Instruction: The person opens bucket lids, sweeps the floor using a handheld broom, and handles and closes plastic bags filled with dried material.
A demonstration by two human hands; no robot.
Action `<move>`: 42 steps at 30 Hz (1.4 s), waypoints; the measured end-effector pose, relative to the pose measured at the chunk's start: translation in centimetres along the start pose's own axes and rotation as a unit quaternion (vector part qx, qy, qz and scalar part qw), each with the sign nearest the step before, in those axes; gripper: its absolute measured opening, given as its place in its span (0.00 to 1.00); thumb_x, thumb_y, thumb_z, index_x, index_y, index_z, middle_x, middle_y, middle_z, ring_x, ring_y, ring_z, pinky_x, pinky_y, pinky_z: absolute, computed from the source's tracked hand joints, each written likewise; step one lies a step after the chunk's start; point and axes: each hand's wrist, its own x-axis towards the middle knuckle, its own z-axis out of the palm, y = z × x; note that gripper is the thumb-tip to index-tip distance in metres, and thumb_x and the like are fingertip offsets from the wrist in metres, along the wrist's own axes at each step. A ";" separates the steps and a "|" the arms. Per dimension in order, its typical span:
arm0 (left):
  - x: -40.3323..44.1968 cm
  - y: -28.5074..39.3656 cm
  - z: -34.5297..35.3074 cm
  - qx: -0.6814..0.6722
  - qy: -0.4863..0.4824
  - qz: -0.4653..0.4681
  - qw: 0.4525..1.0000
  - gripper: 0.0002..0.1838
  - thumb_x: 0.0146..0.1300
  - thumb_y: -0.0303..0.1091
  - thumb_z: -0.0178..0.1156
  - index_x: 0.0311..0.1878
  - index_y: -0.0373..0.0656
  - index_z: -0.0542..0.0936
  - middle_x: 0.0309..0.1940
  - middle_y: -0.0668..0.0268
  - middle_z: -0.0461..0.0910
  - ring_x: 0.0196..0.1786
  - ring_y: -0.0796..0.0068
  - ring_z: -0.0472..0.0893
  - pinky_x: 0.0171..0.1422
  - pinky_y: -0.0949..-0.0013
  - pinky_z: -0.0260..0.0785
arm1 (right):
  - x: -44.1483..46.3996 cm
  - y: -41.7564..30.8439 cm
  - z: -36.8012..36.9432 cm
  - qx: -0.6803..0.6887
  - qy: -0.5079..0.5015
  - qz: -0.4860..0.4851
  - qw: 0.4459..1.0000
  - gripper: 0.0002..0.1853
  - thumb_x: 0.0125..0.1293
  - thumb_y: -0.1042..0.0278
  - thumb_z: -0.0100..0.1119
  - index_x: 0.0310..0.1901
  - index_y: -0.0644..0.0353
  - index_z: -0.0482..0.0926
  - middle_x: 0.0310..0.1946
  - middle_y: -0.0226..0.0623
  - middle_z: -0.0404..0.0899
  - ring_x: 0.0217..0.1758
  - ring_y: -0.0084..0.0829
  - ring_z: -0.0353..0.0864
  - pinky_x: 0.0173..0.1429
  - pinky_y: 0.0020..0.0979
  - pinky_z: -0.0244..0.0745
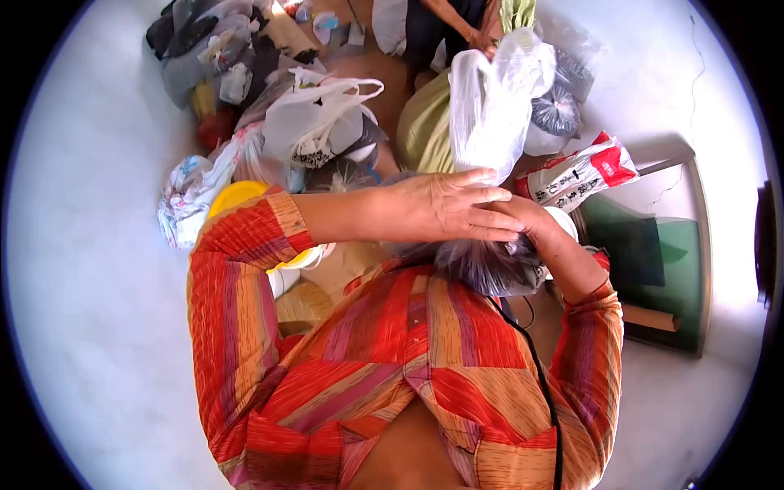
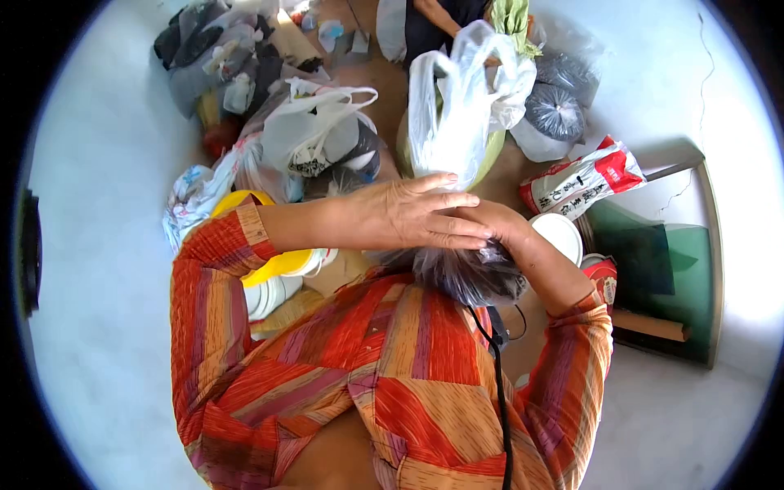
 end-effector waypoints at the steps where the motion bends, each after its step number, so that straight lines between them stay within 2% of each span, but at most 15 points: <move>1: 0.7 0.6 -0.4 0.045 -0.016 -0.023 0.999 0.28 0.54 0.29 0.48 0.61 0.52 0.63 0.59 0.64 0.63 0.56 0.68 0.67 0.67 0.61 0.50 | -0.1 1.7 0.4 -0.010 0.011 -0.016 1.000 0.15 0.63 0.64 0.46 0.49 0.59 0.72 0.46 0.41 0.73 0.48 0.33 0.73 0.52 0.30 0.69; 6: 2.2 0.7 -1.3 0.091 -0.039 -0.058 0.993 0.34 0.54 0.28 0.50 0.66 0.57 0.55 0.47 0.64 0.69 0.50 0.73 0.69 0.67 0.59 0.49 | -0.6 -1.3 -0.2 -0.038 -0.021 0.008 0.999 0.19 0.61 0.62 0.50 0.52 0.61 0.70 0.48 0.44 0.73 0.48 0.34 0.74 0.52 0.32 0.69; 8: 2.6 0.4 -1.4 0.123 -0.185 -0.114 0.968 0.37 0.53 0.27 0.53 0.67 0.46 0.51 0.29 0.63 0.76 0.40 0.71 0.76 0.63 0.57 0.55 | -0.9 -3.6 -0.7 -0.049 -0.085 0.075 0.992 0.23 0.57 0.60 0.56 0.51 0.65 0.69 0.49 0.47 0.73 0.48 0.36 0.75 0.52 0.33 0.70; 11: 1.8 1.1 -2.6 -0.114 -0.278 -0.287 0.910 0.32 0.52 0.29 0.50 0.61 0.26 0.56 0.23 0.56 0.77 0.32 0.61 0.80 0.42 0.54 0.68 | -1.8 -2.9 -0.4 -0.064 -0.007 -0.096 0.993 0.25 0.54 0.57 0.59 0.48 0.68 0.71 0.37 0.51 0.77 0.41 0.41 0.77 0.47 0.38 0.69; 15: -0.4 1.9 -3.4 -0.341 -0.238 -0.407 0.814 0.28 0.55 0.27 0.49 0.61 0.34 0.59 0.27 0.50 0.76 0.32 0.65 0.79 0.32 0.67 0.69 | -2.4 -2.7 -0.3 -0.138 -0.025 -0.087 0.986 0.19 0.55 0.58 0.58 0.40 0.67 0.76 0.43 0.49 0.73 0.47 0.43 0.71 0.51 0.37 0.66; 17: -2.0 1.9 -2.9 -0.688 -0.106 -0.469 0.544 0.25 0.57 0.28 0.49 0.60 0.39 0.63 0.33 0.57 0.77 0.29 0.75 0.76 0.30 0.71 0.68 | -2.0 -1.3 0.7 -0.220 0.053 -0.141 0.964 0.17 0.56 0.59 0.57 0.39 0.66 0.76 0.45 0.48 0.71 0.50 0.42 0.69 0.53 0.36 0.64; 18: -2.6 1.9 -1.9 -0.689 -0.104 -0.470 0.541 0.25 0.57 0.28 0.49 0.60 0.39 0.63 0.33 0.57 0.77 0.29 0.75 0.76 0.30 0.71 0.68 | -2.1 -1.0 0.7 -0.220 0.049 -0.141 0.964 0.17 0.56 0.59 0.57 0.39 0.66 0.76 0.45 0.48 0.71 0.50 0.42 0.69 0.53 0.36 0.64; 20: -3.7 2.0 0.0 -0.875 0.164 -0.344 0.298 0.20 0.60 0.30 0.48 0.57 0.40 0.65 0.37 0.65 0.75 0.28 0.81 0.73 0.30 0.76 0.67 | -2.2 -0.6 0.7 -0.148 0.089 -0.071 0.983 0.16 0.58 0.60 0.55 0.41 0.65 0.75 0.43 0.49 0.72 0.49 0.44 0.70 0.53 0.37 0.64; 22: -1.6 1.9 -0.7 -0.797 0.286 -0.391 0.361 0.19 0.65 0.33 0.45 0.58 0.41 0.64 0.49 0.61 0.73 0.34 0.78 0.74 0.36 0.76 0.70 | -2.0 -2.1 0.0 -0.108 0.042 0.026 0.993 0.17 0.59 0.61 0.53 0.43 0.66 0.72 0.42 0.50 0.72 0.48 0.46 0.70 0.54 0.38 0.64; 25: -0.8 0.2 1.1 -0.386 0.126 -0.392 0.826 0.28 0.66 0.48 0.42 0.64 0.42 0.55 0.54 0.51 0.69 0.47 0.60 0.75 0.54 0.63 0.64 | -1.4 -1.6 -0.2 -0.088 -0.030 0.042 0.995 0.18 0.60 0.61 0.52 0.45 0.67 0.70 0.41 0.51 0.73 0.47 0.48 0.71 0.53 0.39 0.64; 26: -1.2 0.1 1.2 -0.252 -0.071 -0.446 0.856 0.32 0.65 0.52 0.42 0.64 0.41 0.53 0.52 0.47 0.70 0.48 0.56 0.75 0.53 0.64 0.64 | -1.3 -0.8 0.0 -0.105 -0.025 0.019 0.994 0.16 0.60 0.61 0.52 0.43 0.66 0.71 0.41 0.50 0.72 0.46 0.47 0.71 0.52 0.40 0.64; 29: -2.5 1.4 1.7 -0.185 -0.246 -0.462 0.831 0.33 0.64 0.51 0.44 0.65 0.38 0.51 0.37 0.49 0.76 0.42 0.51 0.77 0.48 0.63 0.67 | -1.7 1.1 0.1 -0.133 -0.021 -0.028 0.991 0.14 0.60 0.61 0.53 0.39 0.66 0.73 0.41 0.49 0.71 0.45 0.45 0.72 0.49 0.40 0.65; 32: -3.6 3.0 1.6 -0.378 -0.043 -0.430 0.819 0.35 0.64 0.50 0.45 0.66 0.39 0.48 0.31 0.56 0.77 0.34 0.60 0.78 0.40 0.64 0.69 | -2.2 1.3 0.0 -0.098 -0.027 -0.091 0.991 0.14 0.57 0.63 0.56 0.40 0.65 0.74 0.42 0.47 0.71 0.47 0.44 0.71 0.51 0.39 0.64; 34: -2.3 3.0 -0.8 -0.648 -0.034 -0.445 0.617 0.36 0.64 0.47 0.48 0.68 0.41 0.45 0.33 0.60 0.75 0.34 0.73 0.76 0.36 0.70 0.69 | -2.9 -0.3 -0.8 -0.120 -0.059 -0.096 0.986 0.14 0.54 0.66 0.57 0.40 0.64 0.74 0.43 0.45 0.71 0.48 0.44 0.70 0.52 0.37 0.64; 42: 0.6 0.9 -4.1 -0.702 -0.011 -0.424 0.572 0.36 0.60 0.35 0.54 0.69 0.51 0.48 0.30 0.67 0.73 0.25 0.84 0.68 0.29 0.80 0.62 | -6.2 -2.1 -4.0 -0.158 0.080 -0.057 0.982 0.10 0.54 0.75 0.53 0.39 0.67 0.74 0.33 0.49 0.76 0.35 0.45 0.76 0.41 0.37 0.69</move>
